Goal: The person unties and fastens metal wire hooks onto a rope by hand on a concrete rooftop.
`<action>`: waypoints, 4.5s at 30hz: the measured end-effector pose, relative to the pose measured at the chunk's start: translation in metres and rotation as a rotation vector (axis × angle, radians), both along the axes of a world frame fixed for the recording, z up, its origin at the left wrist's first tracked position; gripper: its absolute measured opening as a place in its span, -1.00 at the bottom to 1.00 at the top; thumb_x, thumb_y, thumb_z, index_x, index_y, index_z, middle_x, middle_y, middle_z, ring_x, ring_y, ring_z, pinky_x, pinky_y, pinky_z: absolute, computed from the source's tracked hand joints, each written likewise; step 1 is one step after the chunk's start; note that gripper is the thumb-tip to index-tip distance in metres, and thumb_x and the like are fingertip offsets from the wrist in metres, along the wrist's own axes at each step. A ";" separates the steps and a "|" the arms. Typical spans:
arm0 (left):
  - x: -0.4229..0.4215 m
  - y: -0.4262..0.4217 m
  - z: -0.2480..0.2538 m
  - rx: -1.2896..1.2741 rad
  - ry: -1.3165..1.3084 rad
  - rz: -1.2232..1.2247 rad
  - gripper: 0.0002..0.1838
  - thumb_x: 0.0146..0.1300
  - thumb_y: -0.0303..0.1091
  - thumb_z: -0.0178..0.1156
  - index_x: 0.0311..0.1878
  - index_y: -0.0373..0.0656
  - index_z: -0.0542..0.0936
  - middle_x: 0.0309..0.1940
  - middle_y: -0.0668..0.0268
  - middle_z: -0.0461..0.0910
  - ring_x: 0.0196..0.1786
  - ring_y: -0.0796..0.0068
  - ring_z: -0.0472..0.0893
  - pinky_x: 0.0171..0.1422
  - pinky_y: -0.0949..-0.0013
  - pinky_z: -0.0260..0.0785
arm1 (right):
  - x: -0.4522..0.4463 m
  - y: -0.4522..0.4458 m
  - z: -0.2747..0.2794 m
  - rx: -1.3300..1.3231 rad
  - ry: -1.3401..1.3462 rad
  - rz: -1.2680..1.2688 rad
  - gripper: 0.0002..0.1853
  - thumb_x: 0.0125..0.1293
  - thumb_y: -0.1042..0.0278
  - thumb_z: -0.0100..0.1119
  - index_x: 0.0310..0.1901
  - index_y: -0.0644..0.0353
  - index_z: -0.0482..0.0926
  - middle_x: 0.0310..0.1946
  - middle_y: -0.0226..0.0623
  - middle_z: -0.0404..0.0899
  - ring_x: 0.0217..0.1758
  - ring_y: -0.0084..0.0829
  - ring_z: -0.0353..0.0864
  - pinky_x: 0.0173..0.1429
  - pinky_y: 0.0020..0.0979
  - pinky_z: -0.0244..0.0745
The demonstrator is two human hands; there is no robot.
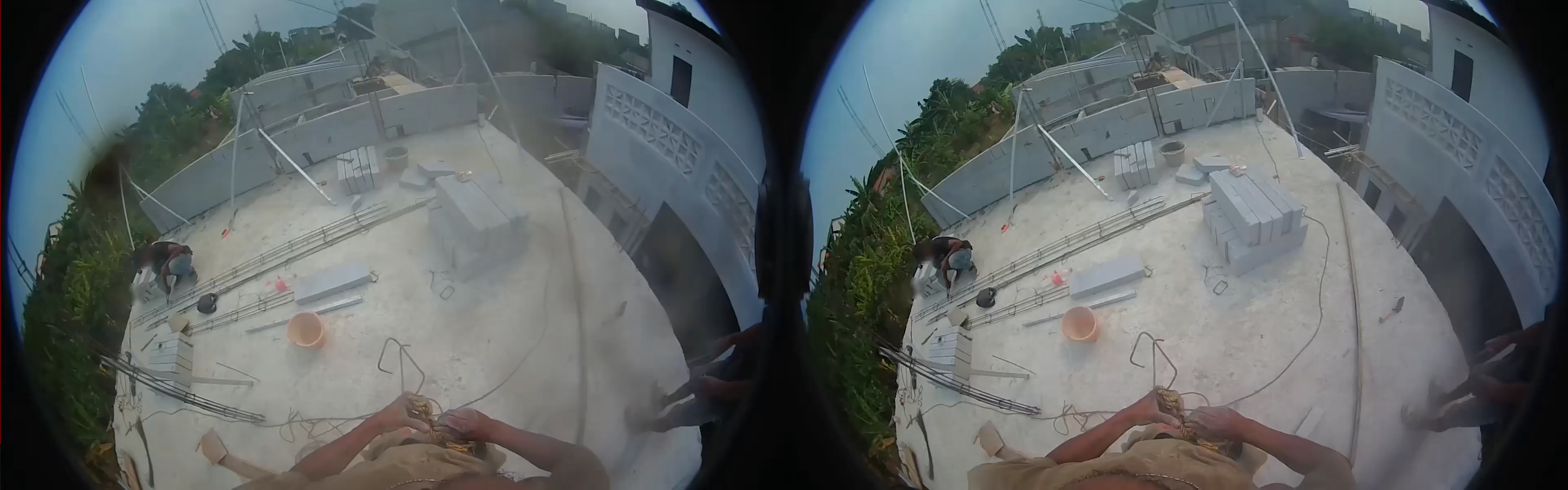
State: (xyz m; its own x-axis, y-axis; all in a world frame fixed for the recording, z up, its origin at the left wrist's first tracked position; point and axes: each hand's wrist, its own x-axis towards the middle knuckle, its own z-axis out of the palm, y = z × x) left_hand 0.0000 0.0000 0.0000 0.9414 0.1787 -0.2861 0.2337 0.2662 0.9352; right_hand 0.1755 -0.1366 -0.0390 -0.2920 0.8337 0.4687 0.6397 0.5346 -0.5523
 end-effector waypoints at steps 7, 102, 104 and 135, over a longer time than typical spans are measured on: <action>0.005 -0.005 -0.007 0.045 0.018 0.059 -0.70 -0.22 -0.53 0.40 -0.36 -0.24 0.52 -0.43 0.37 0.58 -0.34 0.66 0.53 -0.23 0.53 0.39 | -0.004 -0.009 -0.019 0.000 0.124 -0.003 -0.79 0.06 0.40 0.19 -0.25 0.17 0.44 -0.40 -0.32 0.47 -0.41 -0.33 0.53 -0.44 -0.39 0.48; 0.055 -0.060 0.059 0.147 0.006 -0.006 -0.66 -0.30 -0.53 0.47 -0.40 -0.23 0.55 -0.42 0.31 0.61 -0.32 0.56 0.58 -0.21 0.46 0.46 | 0.012 -0.089 0.083 -0.249 0.284 -0.333 -0.89 0.07 0.46 0.19 -0.34 0.21 0.50 -0.47 -0.29 0.51 -0.42 -0.29 0.54 -0.38 -0.39 0.46; 0.053 -0.060 0.053 0.099 -0.034 0.015 -0.66 -0.31 -0.52 0.47 -0.39 -0.23 0.55 -0.42 0.31 0.61 -0.32 0.57 0.58 -0.21 0.47 0.46 | 0.010 -0.090 0.080 -0.268 0.254 -0.347 -0.90 0.07 0.47 0.19 -0.35 0.21 0.49 -0.46 -0.28 0.51 -0.42 -0.29 0.54 -0.37 -0.39 0.47; 0.052 -0.056 0.017 -0.098 -0.248 -0.149 -0.67 -0.24 -0.51 0.45 -0.35 -0.24 0.53 -0.42 0.31 0.58 -0.32 0.56 0.55 -0.23 0.45 0.39 | 0.009 -0.089 0.037 -0.104 0.106 -0.215 -0.82 0.00 0.55 0.22 -0.38 0.17 0.41 -0.50 -0.26 0.51 -0.46 -0.25 0.54 -0.44 -0.32 0.46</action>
State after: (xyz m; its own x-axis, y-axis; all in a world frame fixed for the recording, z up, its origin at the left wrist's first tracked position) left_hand 0.0523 -0.0555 0.0169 0.9984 0.0166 -0.0537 0.0450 0.3381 0.9400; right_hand 0.1848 -0.2260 -0.0025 -0.0563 0.9166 0.3959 0.6680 0.3292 -0.6674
